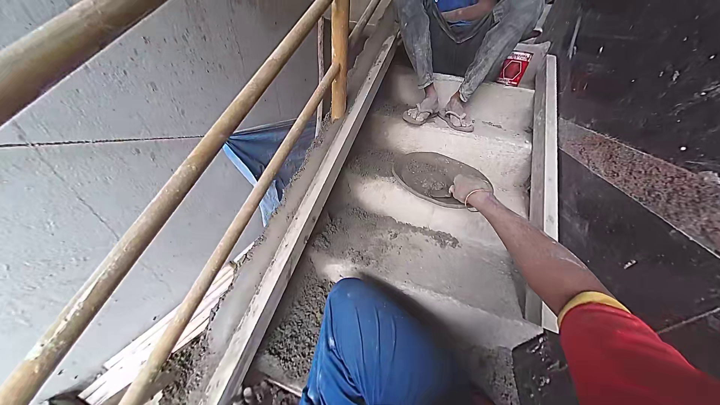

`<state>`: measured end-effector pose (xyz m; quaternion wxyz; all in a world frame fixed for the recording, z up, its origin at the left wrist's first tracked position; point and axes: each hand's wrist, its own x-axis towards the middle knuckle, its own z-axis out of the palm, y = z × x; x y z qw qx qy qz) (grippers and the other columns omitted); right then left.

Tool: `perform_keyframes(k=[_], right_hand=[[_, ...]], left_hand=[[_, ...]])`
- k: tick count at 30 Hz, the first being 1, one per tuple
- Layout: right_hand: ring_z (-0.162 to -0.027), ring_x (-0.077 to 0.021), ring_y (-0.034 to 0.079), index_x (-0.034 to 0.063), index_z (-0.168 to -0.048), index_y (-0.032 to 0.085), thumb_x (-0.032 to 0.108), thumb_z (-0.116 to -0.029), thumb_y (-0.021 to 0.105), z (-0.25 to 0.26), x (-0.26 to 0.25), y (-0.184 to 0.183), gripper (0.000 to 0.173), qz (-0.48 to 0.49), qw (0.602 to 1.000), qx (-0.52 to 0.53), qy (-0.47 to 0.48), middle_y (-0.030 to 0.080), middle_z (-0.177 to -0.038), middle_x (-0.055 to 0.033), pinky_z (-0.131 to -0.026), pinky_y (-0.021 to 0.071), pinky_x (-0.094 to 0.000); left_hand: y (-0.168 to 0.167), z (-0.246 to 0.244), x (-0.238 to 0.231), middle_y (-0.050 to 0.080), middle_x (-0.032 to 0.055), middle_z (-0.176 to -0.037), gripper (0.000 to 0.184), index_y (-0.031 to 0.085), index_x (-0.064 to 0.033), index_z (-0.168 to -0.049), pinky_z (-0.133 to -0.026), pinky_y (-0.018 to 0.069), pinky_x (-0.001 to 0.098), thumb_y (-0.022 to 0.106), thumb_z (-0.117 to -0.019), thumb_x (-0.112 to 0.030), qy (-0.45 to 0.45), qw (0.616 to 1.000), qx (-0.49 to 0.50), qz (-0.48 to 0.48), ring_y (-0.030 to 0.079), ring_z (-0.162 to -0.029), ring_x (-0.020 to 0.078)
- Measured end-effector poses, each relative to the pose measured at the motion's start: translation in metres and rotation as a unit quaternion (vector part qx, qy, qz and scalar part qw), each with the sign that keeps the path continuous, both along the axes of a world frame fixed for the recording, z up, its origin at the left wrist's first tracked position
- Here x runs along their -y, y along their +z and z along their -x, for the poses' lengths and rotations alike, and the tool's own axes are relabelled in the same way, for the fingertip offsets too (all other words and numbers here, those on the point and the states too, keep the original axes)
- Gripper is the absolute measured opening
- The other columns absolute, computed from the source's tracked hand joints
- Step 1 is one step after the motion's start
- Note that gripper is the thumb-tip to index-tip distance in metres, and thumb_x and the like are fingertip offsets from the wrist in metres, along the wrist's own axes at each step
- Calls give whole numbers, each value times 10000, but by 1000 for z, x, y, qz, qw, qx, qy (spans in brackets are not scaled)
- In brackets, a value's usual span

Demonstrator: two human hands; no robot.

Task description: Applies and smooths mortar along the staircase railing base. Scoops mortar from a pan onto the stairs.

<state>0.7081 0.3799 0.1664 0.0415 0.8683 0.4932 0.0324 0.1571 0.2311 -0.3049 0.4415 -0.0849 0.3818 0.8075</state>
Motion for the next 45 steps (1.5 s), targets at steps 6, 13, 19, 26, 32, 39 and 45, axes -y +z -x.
perform_keyframes(k=[6,13,19,26,32,39,45], right_hand=[[-1038,-436,689,64,-1061,701,306,-980,654,-7,33,10,260,-73,997,-7,-17,713,-1079,-226,-811,534,-675],[-1093,-494,662,76,-1256,658,281,-1009,647,32,51,38,321,-156,988,10,22,695,-1147,-268,-878,507,-717],[-1161,-547,616,61,-1405,569,272,-1058,558,124,76,-6,406,-160,962,-10,223,644,-1242,-329,-957,441,-752],[-1107,-488,662,40,-1401,588,190,-1028,594,284,139,-126,402,-57,882,-147,445,674,-1225,-281,-937,483,-710],[-1217,-331,650,87,-1474,533,241,-1050,573,408,180,-199,453,116,837,-172,507,654,-1331,-181,-1067,502,-510],[-673,-172,639,20,-1377,550,172,-1084,509,489,159,-251,333,252,750,-484,374,647,-942,-114,-613,572,-324],[-509,-114,536,15,-1290,572,286,-1134,382,496,119,-266,366,275,643,-694,171,581,-767,-69,-438,472,-239]], left_hand=[[34,-9,8,603,10,-968,326,520,-146,-1168,-825,559,403,286,-1121,-369,-3,999,5,33,628,-904,145],[41,-9,4,583,-47,-798,395,532,-211,-1003,-678,572,330,258,-1108,-474,-7,998,49,27,613,-698,92],[45,-11,-2,576,38,-854,329,517,-113,-1154,-619,534,350,332,-1119,-383,15,996,33,87,580,-688,147],[123,-6,20,588,125,-1003,311,483,12,-1299,-714,542,298,375,-1127,-223,7,990,50,134,584,-794,157],[35,-7,-9,638,140,-949,258,537,-9,-1198,-682,569,374,461,-1105,-238,65,994,64,68,633,-768,203],[44,-8,-3,600,95,-754,148,541,12,-1135,-537,524,312,522,-1059,-112,44,995,50,71,584,-579,152],[32,-6,-10,621,110,-786,277,556,10,-1135,-570,536,326,480,-1099,-254,42,995,53,71,599,-615,171]])
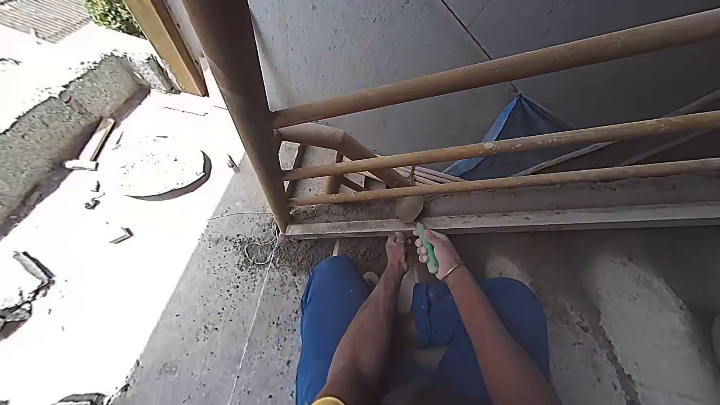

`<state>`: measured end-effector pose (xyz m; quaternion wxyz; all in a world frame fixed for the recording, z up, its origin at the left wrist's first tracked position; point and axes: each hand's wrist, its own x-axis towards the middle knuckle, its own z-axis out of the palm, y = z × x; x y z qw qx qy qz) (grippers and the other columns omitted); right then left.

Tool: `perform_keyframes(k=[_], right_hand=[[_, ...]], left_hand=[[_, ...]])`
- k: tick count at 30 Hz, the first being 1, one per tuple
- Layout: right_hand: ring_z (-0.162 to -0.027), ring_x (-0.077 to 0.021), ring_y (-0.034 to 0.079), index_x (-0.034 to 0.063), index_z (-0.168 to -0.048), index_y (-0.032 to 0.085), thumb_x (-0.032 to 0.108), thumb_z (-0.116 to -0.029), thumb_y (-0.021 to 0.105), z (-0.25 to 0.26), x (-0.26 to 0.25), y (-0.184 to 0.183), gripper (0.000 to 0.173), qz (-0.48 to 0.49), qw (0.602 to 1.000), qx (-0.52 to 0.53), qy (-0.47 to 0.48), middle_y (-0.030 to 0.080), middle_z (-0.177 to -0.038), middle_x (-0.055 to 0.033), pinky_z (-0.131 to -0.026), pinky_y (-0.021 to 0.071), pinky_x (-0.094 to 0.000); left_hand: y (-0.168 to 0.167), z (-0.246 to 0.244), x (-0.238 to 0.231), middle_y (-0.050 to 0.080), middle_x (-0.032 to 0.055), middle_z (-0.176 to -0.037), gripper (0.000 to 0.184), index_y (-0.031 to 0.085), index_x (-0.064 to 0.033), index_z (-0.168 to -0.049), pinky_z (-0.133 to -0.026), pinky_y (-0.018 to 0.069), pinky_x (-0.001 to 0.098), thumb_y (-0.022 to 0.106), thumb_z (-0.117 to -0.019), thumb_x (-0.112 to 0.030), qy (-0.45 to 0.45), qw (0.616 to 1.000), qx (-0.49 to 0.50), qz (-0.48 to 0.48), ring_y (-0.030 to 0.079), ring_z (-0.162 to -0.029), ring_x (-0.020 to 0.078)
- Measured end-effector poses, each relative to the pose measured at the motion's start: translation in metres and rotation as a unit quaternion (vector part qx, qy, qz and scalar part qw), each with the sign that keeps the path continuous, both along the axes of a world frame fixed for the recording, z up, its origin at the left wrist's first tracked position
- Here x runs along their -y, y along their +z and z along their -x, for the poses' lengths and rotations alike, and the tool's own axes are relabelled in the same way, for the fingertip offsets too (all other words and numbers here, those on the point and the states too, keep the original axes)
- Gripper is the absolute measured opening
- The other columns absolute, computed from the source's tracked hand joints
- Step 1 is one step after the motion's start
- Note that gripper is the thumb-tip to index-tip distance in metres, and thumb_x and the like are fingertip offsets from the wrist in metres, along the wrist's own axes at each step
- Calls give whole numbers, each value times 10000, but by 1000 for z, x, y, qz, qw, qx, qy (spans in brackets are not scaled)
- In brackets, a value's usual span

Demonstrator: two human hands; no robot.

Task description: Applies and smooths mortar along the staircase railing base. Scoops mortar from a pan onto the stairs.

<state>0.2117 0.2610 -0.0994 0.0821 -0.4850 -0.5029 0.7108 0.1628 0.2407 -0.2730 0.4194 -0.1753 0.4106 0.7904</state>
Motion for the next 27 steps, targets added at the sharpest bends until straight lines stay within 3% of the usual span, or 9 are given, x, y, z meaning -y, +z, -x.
perform_keyframes(k=[3,8,10,12,14,16,18,21,27], right_hand=[[-506,-108,527,4,-1308,564,284,-1142,332,-22,0,17,400,-22,999,-31,6,574,-766,-64,-434,470,-237],[-570,-164,590,41,-1457,478,199,-1071,453,-60,7,47,418,-189,970,72,135,602,-857,-95,-507,549,-301],[-606,-187,628,92,-1472,477,219,-1021,547,-65,12,53,474,-323,889,195,259,652,-917,-112,-565,576,-339],[-1016,-273,710,185,-1546,460,291,-1058,542,-51,25,61,506,-430,743,359,365,689,-1245,-136,-928,575,-457],[-1096,-353,684,272,-1629,332,305,-1084,463,-26,43,64,561,-466,623,460,429,599,-1356,-185,-948,562,-521],[-1078,-398,681,305,-1648,265,264,-1090,433,2,55,71,585,-461,558,497,478,572,-1360,-228,-908,570,-545],[-1092,-424,673,268,-1640,290,188,-1072,431,26,56,79,591,-453,531,509,505,582,-1340,-253,-895,565,-562],[-1165,-431,651,201,-1623,324,140,-1053,440,48,39,93,585,-455,513,527,502,602,-1343,-250,-932,551,-580],[-1250,-396,622,209,-1606,369,225,-1066,477,38,0,112,552,-457,507,551,479,634,-1367,-180,-1005,519,-581]], left_hand=[[0,-1,0,653,142,-914,271,564,15,-1183,-653,558,342,509,-1090,-233,-3,1000,4,13,635,-720,192],[-2,0,-2,647,113,-857,242,564,16,-1143,-604,539,303,531,-1080,-215,5,1000,-3,5,620,-664,160],[-2,-3,-2,653,133,-898,216,575,21,-1158,-665,559,345,559,-1062,-171,12,1000,-7,5,634,-730,183],[-4,-3,-2,678,188,-1021,216,586,39,-1199,-801,582,421,579,-1030,-95,17,1000,-15,2,672,-884,237],[-5,-4,-3,678,183,-1020,213,587,30,-1195,-785,587,426,598,-1019,-88,20,1000,-18,1,675,-880,238],[-3,-5,-1,675,156,-989,195,588,9,-1168,-739,571,392,625,-995,-73,30,999,-17,-6,663,-845,211],[-3,-6,1,681,151,-980,218,586,14,-1182,-739,583,372,637,-978,-41,33,999,-21,-14,667,-829,198],[-2,-2,-2,638,118,-858,196,568,11,-1146,-603,537,318,561,-1060,-165,8,1000,-5,7,611,-674,166],[3,2,0,649,144,-931,274,559,24,-1190,-645,560,328,522,-1084,-227,7,999,32,1,639,-727,187]])
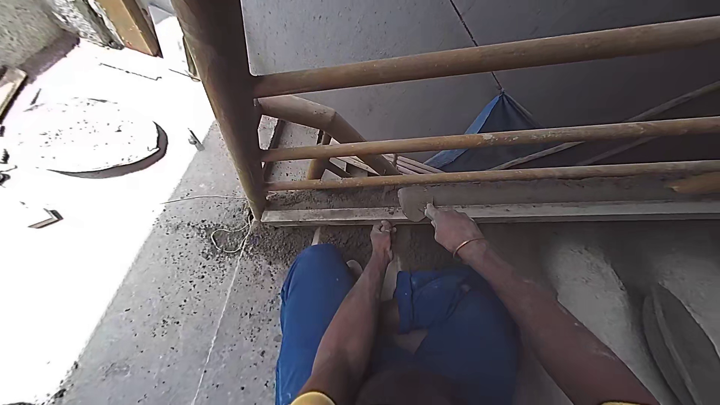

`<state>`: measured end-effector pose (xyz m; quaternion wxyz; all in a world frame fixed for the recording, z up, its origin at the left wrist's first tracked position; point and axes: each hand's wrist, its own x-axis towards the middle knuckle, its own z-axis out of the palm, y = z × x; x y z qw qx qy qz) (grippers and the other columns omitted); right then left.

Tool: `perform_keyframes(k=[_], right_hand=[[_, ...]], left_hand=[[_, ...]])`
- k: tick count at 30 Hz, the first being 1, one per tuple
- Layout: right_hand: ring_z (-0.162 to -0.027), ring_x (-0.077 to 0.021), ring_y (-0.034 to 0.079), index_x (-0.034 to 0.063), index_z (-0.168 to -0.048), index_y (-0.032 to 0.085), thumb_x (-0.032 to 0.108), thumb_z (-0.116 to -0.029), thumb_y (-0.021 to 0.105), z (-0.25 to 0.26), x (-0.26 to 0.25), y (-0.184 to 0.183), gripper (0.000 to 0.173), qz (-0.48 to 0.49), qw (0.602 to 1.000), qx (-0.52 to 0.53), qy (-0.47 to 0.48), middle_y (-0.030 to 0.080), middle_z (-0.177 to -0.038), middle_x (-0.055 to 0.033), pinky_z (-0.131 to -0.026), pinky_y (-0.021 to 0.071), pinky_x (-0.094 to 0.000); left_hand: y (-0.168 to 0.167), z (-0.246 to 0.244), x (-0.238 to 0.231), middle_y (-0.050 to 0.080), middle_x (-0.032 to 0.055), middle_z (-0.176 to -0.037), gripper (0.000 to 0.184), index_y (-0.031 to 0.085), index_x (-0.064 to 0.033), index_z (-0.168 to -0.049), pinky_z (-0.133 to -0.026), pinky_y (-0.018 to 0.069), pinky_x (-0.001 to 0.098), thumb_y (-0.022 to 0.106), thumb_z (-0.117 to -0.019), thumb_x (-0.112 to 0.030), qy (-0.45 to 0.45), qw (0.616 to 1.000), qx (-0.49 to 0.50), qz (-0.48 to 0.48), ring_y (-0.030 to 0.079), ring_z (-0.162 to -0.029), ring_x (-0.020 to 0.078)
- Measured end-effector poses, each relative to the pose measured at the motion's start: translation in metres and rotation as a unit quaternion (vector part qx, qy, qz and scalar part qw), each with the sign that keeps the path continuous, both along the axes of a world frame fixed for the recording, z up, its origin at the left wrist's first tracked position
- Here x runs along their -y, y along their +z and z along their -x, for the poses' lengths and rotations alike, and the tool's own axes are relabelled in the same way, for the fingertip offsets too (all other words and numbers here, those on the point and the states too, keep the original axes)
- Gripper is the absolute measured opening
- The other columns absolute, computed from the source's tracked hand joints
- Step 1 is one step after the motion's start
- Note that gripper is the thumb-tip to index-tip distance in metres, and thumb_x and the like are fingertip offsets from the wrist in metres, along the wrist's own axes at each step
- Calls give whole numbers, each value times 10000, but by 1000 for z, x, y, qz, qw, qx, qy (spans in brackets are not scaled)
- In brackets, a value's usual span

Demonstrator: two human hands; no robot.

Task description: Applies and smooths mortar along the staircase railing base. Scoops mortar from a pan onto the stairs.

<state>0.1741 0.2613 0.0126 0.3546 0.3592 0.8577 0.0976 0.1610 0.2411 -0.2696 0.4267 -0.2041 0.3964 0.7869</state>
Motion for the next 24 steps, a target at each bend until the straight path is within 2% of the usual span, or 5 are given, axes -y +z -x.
perform_keyframes(k=[8,12,15,21,24], right_hand=[[-1318,-367,588,281,-1624,350,287,-1097,434,-80,-65,29,534,-28,993,-72,-84,618,-1428,-142,-1083,466,-588],[-1262,-391,622,159,-1619,349,250,-1112,397,-110,-65,40,517,-62,978,-152,-125,639,-1372,-203,-1079,469,-575],[-1105,-374,682,102,-1639,249,249,-1125,353,-106,-35,19,546,-7,959,-234,-159,657,-1276,-226,-1007,518,-543],[-1270,-357,610,77,-1655,99,219,-1107,388,-29,58,-61,637,67,966,-161,-190,576,-1400,-226,-1074,494,-478],[-1277,-364,604,61,-1654,58,159,-1069,456,9,91,-88,714,116,969,-132,-175,567,-1401,-241,-1065,499,-478]], left_hand=[[1,1,0,654,139,-915,252,562,22,-1168,-632,555,318,531,-1080,-212,2,1000,0,1,636,-706,176],[3,0,0,652,138,-924,251,561,22,-1172,-637,549,317,528,-1082,-210,1,1000,-4,3,631,-712,174],[3,-1,-1,652,137,-915,251,561,21,-1160,-633,550,315,526,-1082,-215,6,1000,-5,3,632,-710,177],[2,-2,0,637,136,-894,240,556,29,-1138,-639,544,313,531,-1080,-203,3,1000,-21,11,620,-705,172],[16,6,17,669,227,-1057,219,591,98,-1204,-865,533,394,558,-1023,-21,-82,982,-141,90,641,-922,231]])
